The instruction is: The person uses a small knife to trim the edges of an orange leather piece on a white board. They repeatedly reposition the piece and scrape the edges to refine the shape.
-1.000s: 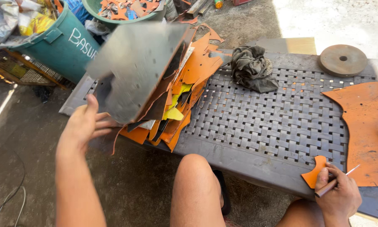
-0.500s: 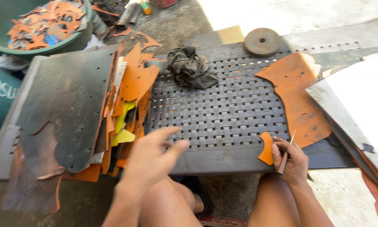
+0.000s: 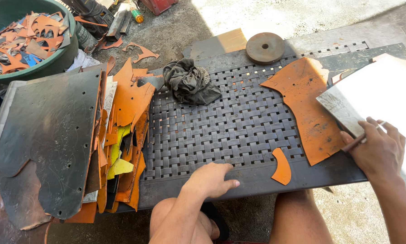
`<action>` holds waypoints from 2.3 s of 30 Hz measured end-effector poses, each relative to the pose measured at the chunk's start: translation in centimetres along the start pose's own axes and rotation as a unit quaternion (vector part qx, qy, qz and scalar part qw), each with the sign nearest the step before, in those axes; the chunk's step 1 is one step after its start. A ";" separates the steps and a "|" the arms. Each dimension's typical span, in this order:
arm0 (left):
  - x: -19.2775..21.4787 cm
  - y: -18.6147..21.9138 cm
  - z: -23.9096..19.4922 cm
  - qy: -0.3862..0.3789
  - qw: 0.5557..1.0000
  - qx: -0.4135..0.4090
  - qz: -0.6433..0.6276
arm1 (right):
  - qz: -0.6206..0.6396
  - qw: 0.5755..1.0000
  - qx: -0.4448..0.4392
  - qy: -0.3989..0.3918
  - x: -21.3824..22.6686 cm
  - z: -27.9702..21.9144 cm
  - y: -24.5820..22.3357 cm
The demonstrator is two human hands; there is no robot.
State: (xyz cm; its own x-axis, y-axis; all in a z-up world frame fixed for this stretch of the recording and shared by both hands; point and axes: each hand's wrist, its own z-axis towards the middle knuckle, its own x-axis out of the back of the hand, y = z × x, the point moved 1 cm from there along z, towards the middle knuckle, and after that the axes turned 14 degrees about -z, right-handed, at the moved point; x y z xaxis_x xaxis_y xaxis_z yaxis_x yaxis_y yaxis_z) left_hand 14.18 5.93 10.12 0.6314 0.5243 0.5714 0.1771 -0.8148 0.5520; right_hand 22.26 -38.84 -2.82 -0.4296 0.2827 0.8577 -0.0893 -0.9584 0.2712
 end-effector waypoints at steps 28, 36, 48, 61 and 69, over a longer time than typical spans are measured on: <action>2.2 -9.6 -5.2 0.080 0.988 0.067 -0.114 | 0.092 0.982 0.154 0.052 11.9 8.4 -3.8; 2.6 -12.8 -4.1 0.222 0.850 0.073 -0.471 | 0.231 0.903 0.309 0.192 22.9 7.5 -8.4; 0.7 -19.1 -5.0 0.169 0.840 0.111 -0.503 | 0.388 0.864 0.317 0.043 16.2 -7.0 -14.4; 0.0 -10.1 -2.6 0.239 0.967 0.054 -0.067 | 0.194 0.957 -0.018 -0.217 12.6 -7.5 -15.9; 0.1 -10.1 -1.2 0.256 0.961 0.083 -0.069 | 0.169 0.935 -0.100 -0.296 11.9 -6.3 -15.9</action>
State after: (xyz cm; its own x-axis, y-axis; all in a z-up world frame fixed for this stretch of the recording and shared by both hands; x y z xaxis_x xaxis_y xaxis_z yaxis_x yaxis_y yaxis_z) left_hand 11.54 14.50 5.40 0.1458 0.6486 0.7470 0.3767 -0.7346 0.5643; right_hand 12.93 -20.47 0.27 0.1044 -0.1226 0.9869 -0.2291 -0.9687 -0.0961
